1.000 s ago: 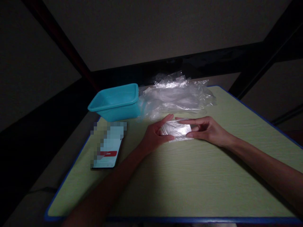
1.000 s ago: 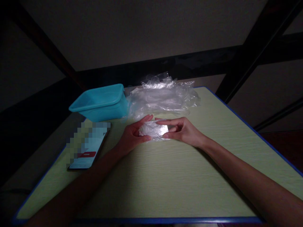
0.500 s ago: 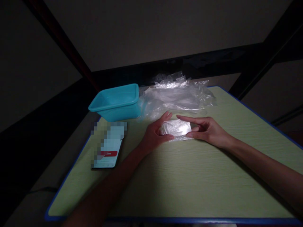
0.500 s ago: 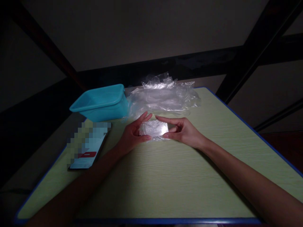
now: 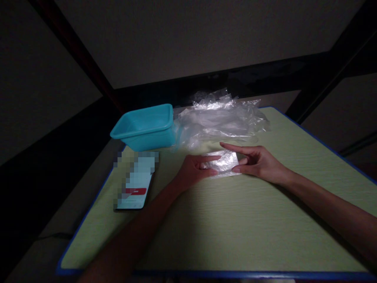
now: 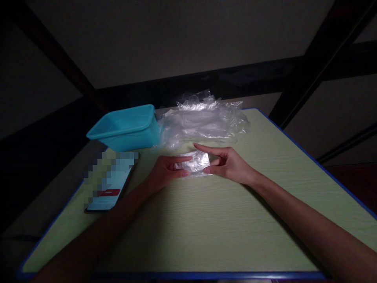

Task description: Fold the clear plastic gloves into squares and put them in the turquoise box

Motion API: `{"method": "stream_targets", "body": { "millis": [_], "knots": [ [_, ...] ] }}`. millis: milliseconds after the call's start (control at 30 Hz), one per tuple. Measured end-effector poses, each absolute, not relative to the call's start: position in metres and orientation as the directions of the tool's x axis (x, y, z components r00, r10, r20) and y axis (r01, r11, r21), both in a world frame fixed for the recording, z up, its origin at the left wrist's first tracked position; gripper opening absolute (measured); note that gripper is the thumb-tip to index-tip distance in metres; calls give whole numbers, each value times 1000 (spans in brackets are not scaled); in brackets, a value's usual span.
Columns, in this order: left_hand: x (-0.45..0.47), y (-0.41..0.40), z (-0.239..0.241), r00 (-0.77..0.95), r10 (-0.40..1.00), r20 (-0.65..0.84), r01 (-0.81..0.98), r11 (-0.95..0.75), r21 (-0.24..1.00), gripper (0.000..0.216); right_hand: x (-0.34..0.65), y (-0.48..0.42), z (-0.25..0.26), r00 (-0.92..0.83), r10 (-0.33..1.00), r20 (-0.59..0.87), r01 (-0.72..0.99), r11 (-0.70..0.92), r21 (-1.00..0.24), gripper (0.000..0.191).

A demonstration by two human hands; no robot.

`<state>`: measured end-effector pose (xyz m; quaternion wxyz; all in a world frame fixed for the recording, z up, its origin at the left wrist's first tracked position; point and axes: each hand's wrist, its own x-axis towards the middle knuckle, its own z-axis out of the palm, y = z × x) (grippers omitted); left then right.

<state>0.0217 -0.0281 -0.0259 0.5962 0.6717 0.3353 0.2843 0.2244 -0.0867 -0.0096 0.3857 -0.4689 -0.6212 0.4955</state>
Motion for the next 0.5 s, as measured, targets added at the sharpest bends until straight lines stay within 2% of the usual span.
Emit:
{"method": "stream_targets", "body": {
  "millis": [333,500],
  "knots": [
    [23,-30,-22,599,800,-37,35,19,999,55,223,-86,-8,-254,967,30,209,86,-974,72],
    [23,-30,-23,595,803,-27,36,7,999,60,222,-87,-7,-235,972,27,204,76,-976,71]
  ]
}}
